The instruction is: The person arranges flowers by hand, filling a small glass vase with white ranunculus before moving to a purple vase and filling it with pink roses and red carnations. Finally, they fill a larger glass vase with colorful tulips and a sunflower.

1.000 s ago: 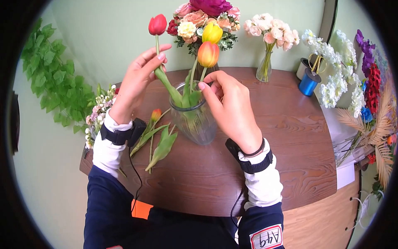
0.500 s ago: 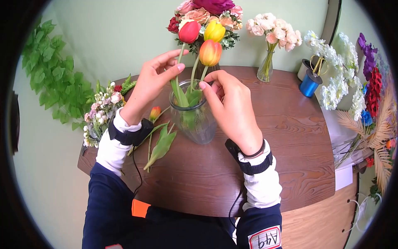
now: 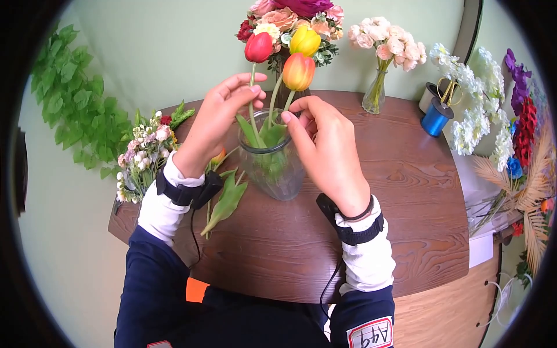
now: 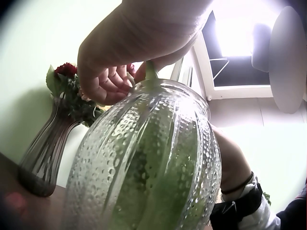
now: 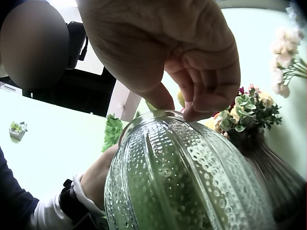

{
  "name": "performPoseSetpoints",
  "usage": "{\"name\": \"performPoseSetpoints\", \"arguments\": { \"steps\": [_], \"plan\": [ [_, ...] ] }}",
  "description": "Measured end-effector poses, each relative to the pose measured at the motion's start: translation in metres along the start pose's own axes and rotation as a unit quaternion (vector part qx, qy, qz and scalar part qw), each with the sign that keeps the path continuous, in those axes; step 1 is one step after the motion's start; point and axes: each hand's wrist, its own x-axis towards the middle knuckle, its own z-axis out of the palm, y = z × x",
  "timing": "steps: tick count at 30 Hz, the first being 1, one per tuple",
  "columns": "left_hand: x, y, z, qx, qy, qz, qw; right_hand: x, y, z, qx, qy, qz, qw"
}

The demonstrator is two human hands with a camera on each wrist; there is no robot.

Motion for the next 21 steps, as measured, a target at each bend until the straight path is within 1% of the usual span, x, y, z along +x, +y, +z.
{"name": "performPoseSetpoints", "arguments": {
  "steps": [2, 3, 6, 9, 10, 11, 13, 14, 15, 17, 18, 19, 20, 21],
  "plan": [
    [0.003, 0.003, 0.001, 0.000, 0.006, -0.032, 0.999, 0.000, -0.002, -0.001, 0.002, -0.006, 0.008, 1.000],
    [0.005, 0.002, 0.000, 0.000, 0.009, -0.032, 0.999, 0.000, -0.003, -0.001, 0.005, -0.010, 0.016, 1.000],
    [0.011, -0.007, -0.005, -0.036, -0.047, -0.056, 0.997, 0.000, -0.004, -0.001, 0.003, -0.009, 0.010, 1.000],
    [0.002, 0.000, -0.004, -0.032, -0.036, -0.056, 0.997, 0.000, -0.004, -0.001, 0.019, -0.010, 0.018, 1.000],
    [-0.004, 0.005, -0.003, -0.030, -0.015, -0.066, 0.997, 0.000, -0.003, 0.000, 0.022, -0.006, 0.016, 1.000],
    [-0.008, 0.006, -0.008, -0.029, -0.007, -0.069, 0.997, -0.001, -0.003, 0.000, 0.027, -0.013, 0.015, 0.999],
    [-0.017, 0.008, -0.025, -0.024, 0.001, -0.049, 0.998, -0.001, -0.002, 0.000, 0.032, -0.010, 0.031, 0.999],
    [-0.018, 0.002, -0.037, 0.007, 0.008, -0.036, 0.999, -0.001, -0.003, 0.000, 0.029, -0.011, 0.037, 0.999],
    [-0.020, -0.004, -0.051, 0.009, 0.016, -0.039, 0.999, 0.000, -0.003, -0.001, 0.034, -0.018, 0.036, 0.999],
    [-0.026, -0.019, -0.081, 0.142, 0.010, -0.075, 0.987, 0.000, -0.003, -0.002, 0.014, -0.022, 0.044, 0.999],
    [-0.032, -0.029, -0.097, 0.211, -0.013, -0.059, 0.976, 0.000, -0.005, -0.002, 0.008, -0.028, 0.050, 0.998],
    [-0.040, -0.038, -0.111, 0.212, -0.009, -0.062, 0.975, 0.000, -0.006, -0.002, 0.012, -0.032, 0.049, 0.998],
    [-0.049, -0.046, -0.124, 0.312, -0.069, -0.087, 0.944, 0.000, -0.007, -0.002, 0.009, -0.032, 0.057, 0.998],
    [-0.057, -0.053, -0.135, 0.406, -0.129, -0.110, 0.898, 0.000, -0.007, -0.003, 0.006, -0.032, 0.064, 0.997]
  ]
}}
